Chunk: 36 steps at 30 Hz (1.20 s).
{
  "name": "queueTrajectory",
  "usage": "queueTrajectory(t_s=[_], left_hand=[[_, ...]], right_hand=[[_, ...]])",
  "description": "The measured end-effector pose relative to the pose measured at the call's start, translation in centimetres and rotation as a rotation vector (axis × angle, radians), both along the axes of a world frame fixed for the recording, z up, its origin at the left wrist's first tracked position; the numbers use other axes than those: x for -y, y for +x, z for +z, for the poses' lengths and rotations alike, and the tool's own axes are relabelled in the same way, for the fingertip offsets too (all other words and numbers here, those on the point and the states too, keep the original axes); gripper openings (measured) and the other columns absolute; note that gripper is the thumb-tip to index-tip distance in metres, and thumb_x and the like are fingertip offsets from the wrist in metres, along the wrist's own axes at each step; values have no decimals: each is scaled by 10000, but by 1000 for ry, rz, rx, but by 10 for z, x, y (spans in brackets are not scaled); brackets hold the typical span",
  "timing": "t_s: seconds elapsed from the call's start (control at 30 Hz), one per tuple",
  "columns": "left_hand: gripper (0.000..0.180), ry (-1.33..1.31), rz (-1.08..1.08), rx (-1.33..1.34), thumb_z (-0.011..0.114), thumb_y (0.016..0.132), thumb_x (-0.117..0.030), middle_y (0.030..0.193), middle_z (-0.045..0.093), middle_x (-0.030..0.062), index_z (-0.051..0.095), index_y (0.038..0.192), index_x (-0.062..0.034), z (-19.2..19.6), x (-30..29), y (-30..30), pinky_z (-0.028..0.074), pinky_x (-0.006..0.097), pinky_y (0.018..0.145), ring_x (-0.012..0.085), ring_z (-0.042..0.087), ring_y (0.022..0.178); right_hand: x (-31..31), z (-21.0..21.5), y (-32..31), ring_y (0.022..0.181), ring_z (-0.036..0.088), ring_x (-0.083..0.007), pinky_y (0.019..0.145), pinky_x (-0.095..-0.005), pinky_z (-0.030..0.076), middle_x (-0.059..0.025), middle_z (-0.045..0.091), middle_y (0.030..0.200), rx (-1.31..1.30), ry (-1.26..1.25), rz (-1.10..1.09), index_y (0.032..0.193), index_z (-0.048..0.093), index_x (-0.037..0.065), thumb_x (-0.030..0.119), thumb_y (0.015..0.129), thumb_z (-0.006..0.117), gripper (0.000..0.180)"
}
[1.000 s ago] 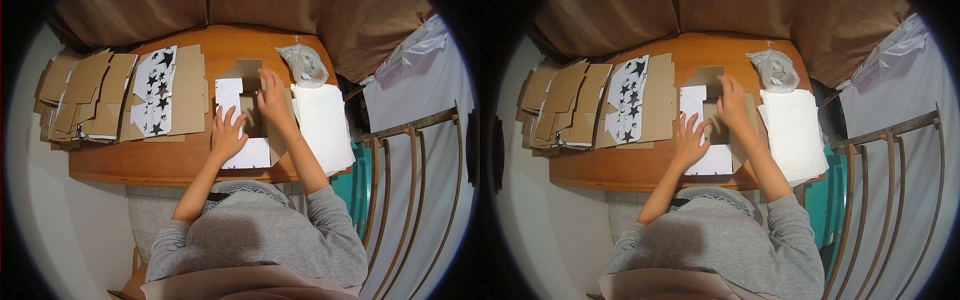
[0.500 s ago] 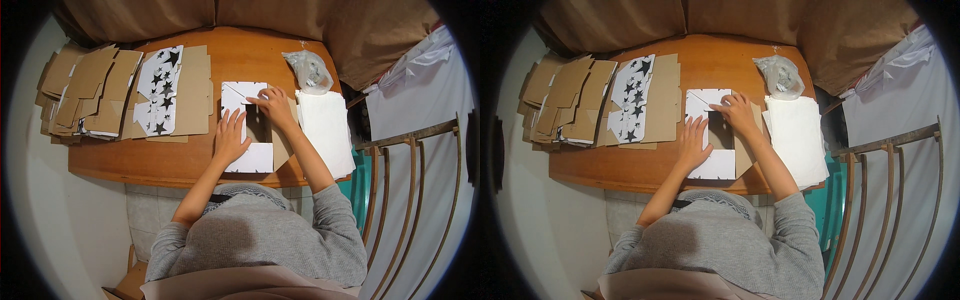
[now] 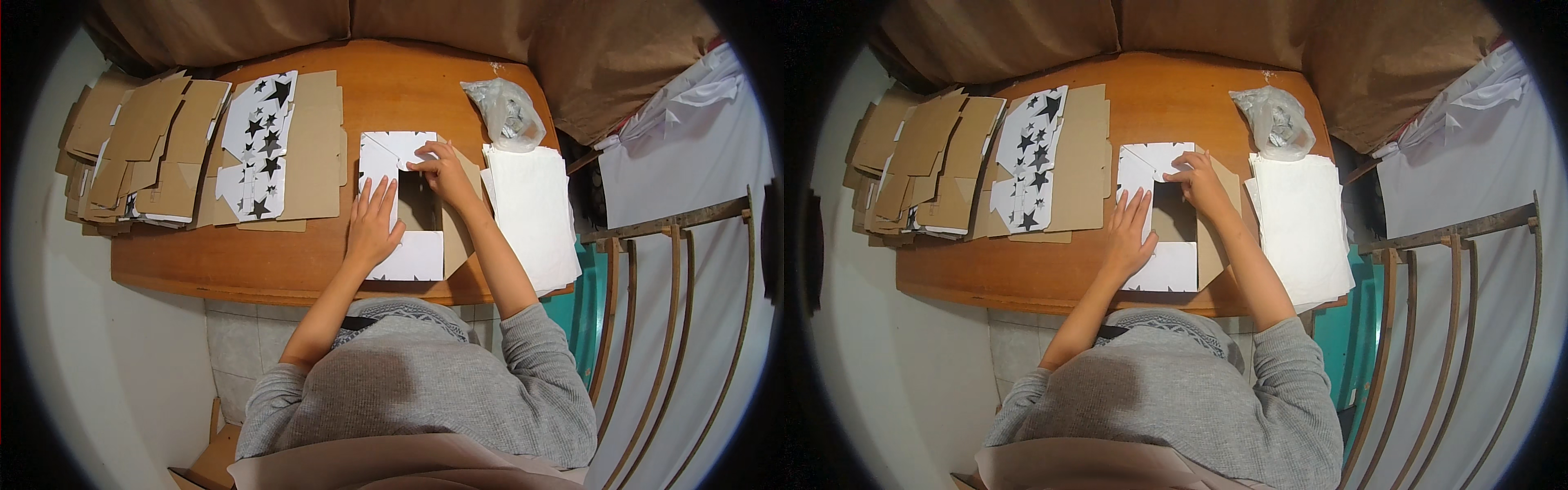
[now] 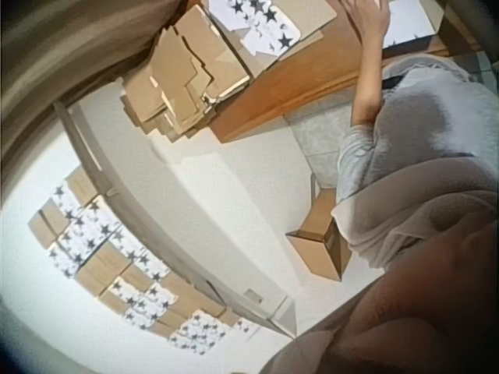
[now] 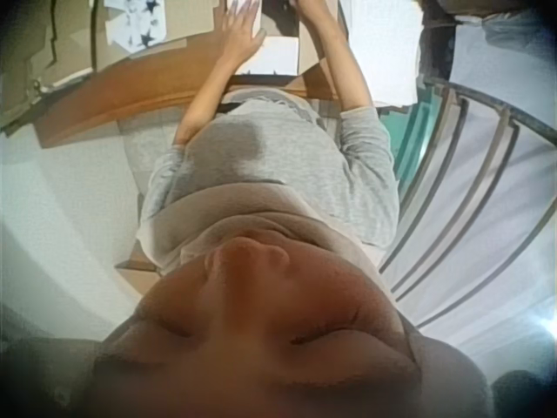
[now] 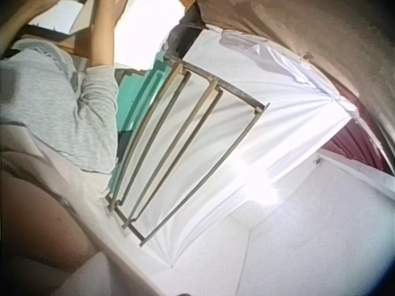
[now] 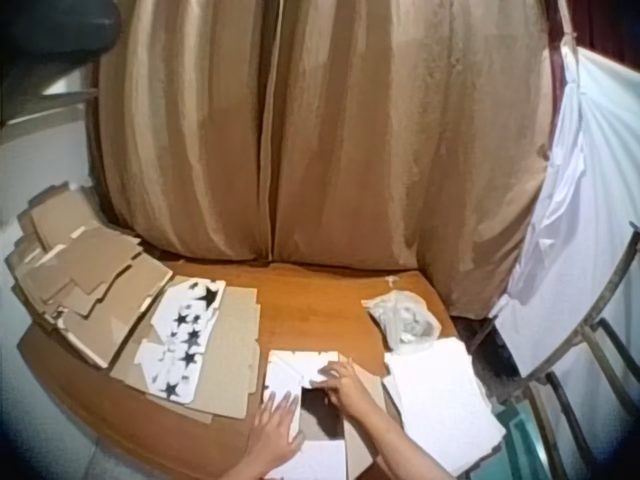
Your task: Assembling cardboard shoe boxes, adding lining paper, and placing them on a shelf.
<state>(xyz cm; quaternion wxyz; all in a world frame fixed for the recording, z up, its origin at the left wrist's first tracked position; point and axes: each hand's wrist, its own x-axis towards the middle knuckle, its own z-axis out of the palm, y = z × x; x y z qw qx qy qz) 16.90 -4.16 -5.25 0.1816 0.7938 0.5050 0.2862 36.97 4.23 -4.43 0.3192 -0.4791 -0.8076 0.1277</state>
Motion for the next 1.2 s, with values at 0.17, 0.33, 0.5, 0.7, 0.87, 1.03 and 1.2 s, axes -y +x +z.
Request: queueTrajectory(t_s=[0.17,0.33,0.5,0.7,0.87,1.03,1.2], left_hand=[[673,26,-5,56,558,775,-205,1472,327,157,377,1403,-43,-5,-1,-2,205,540,1095,392,214,1381],[672,20,5,-41,573,781,-244,1465,336,160,388,1393,-37,-3,-2,3,214,544,1089,374,229,1379],[680,37,34,-212,589,779,-275,1467,331,155,395,1383,-29,-3,1,11,223,576,1071,347,221,1387],[688,33,31,-181,594,771,-271,1471,323,152,393,1382,-29,-5,0,10,218,586,1072,341,210,1391],[678,5,31,-151,592,771,-258,1466,333,155,399,1378,-26,-2,0,7,214,577,1080,345,220,1387],[666,27,36,-138,596,769,-247,1458,349,148,410,1371,-31,-5,0,9,215,569,1080,345,232,1382],[673,27,35,-49,611,760,-233,1452,360,136,411,1372,-38,-5,0,8,204,530,1094,335,240,1381]], right_hand=[[0,-2,-1,1140,501,-272,1097,-553,250,-64,609,1078,4,-2,15,923,755,187,-108,665,596,422],[5,1,1,1186,483,-258,1105,-550,234,-52,596,1139,119,-16,30,983,738,211,-19,697,620,385],[28,7,-3,1243,436,-277,1100,-481,256,-86,550,1228,162,-19,-56,1121,646,201,203,759,635,363],[71,2,13,1195,450,-376,1010,-430,358,-235,461,1297,-126,-58,-582,1296,470,12,211,823,650,544],[103,23,29,1222,480,-370,1013,-384,380,-255,481,1323,-487,-542,-612,1376,368,-15,196,819,658,663],[114,31,23,1170,532,-361,998,-368,398,-233,566,1227,-398,-253,-465,1400,337,-9,40,803,574,644],[126,51,-32,1335,308,-399,1077,-408,302,-269,334,1412,-315,-129,-211,1446,246,18,-74,772,451,710]])
